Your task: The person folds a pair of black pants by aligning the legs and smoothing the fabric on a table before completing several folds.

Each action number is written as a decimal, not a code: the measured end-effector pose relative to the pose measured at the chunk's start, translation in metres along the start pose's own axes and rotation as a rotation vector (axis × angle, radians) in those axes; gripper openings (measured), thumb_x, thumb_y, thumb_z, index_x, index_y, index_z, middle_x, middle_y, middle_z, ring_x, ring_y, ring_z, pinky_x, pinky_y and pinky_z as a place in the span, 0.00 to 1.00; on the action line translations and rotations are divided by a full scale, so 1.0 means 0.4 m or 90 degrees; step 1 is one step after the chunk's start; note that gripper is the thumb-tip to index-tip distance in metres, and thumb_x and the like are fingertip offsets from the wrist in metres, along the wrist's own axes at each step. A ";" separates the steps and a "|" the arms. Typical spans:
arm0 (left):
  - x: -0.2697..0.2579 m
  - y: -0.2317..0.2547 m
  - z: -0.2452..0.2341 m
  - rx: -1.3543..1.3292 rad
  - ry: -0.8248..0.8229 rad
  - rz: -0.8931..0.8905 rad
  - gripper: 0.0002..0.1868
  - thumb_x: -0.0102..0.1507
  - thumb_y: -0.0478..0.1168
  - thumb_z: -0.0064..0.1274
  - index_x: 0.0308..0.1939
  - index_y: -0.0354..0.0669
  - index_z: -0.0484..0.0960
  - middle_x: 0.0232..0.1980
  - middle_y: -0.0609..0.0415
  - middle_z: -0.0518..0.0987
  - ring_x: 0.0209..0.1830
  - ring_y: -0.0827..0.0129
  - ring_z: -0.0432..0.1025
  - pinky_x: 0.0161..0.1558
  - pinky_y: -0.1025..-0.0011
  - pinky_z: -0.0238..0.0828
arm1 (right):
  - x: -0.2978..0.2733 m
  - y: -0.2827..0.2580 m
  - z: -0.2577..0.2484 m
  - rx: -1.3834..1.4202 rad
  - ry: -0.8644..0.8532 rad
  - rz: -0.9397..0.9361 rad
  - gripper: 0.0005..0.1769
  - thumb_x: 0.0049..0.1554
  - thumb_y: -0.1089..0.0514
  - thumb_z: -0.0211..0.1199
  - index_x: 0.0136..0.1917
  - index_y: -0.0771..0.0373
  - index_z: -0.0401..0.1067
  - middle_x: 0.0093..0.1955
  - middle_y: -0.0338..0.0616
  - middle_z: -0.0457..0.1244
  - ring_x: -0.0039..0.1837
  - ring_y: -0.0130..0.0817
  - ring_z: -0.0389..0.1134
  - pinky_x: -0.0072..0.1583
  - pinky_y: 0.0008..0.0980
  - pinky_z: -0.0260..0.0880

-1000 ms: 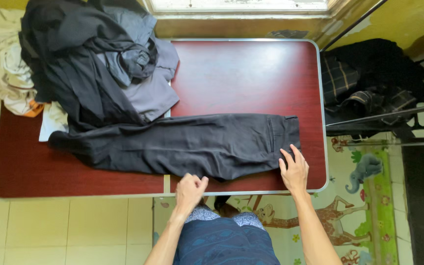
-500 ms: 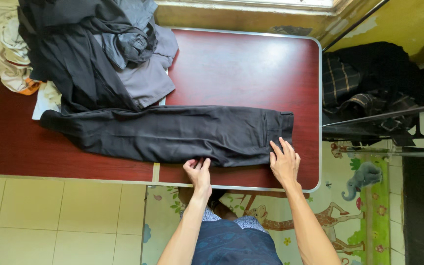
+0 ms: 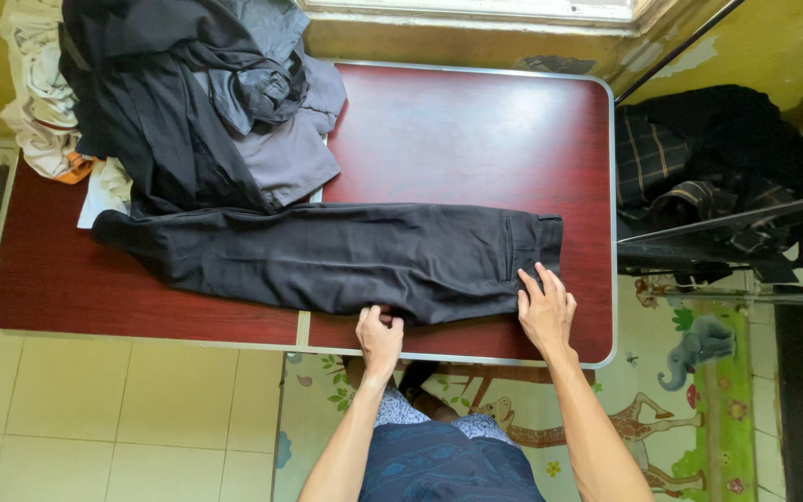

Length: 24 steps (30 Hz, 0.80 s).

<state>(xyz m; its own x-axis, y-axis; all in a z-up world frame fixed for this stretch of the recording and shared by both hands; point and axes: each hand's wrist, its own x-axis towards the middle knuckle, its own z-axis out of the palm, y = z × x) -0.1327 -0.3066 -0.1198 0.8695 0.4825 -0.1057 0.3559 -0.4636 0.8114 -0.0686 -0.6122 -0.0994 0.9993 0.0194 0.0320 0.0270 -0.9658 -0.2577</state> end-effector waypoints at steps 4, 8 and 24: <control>0.020 0.082 -0.003 -0.265 -0.071 -0.255 0.17 0.57 0.40 0.61 0.46 0.39 0.75 0.35 0.55 0.81 0.31 0.68 0.76 0.39 0.68 0.71 | -0.004 0.004 0.006 0.006 -0.003 0.004 0.25 0.60 0.51 0.59 0.71 0.46 0.70 0.80 0.41 0.54 0.80 0.38 0.52 0.72 0.52 0.49; 0.048 0.081 -0.004 -0.445 -0.173 -0.419 0.13 0.56 0.40 0.63 0.36 0.39 0.74 0.23 0.60 0.71 0.17 0.74 0.62 0.22 0.71 0.57 | -0.001 0.004 0.008 -0.001 -0.005 0.002 0.25 0.60 0.51 0.59 0.71 0.45 0.70 0.80 0.41 0.54 0.79 0.38 0.52 0.72 0.52 0.49; -0.040 -0.026 -0.059 -0.713 -0.001 -0.573 0.17 0.62 0.47 0.60 0.37 0.41 0.70 0.48 0.49 0.79 0.50 0.64 0.75 0.55 0.59 0.74 | 0.032 0.027 -0.054 0.062 -0.121 0.059 0.29 0.59 0.45 0.60 0.74 0.37 0.66 0.82 0.40 0.48 0.79 0.48 0.49 0.69 0.55 0.59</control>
<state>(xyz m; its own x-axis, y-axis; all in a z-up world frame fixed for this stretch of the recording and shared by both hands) -0.1586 -0.2918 -0.1128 0.4984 0.2903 -0.8169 0.3232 0.8121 0.4858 -0.0559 -0.6278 -0.0810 0.9844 -0.0104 -0.1757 -0.0713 -0.9362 -0.3441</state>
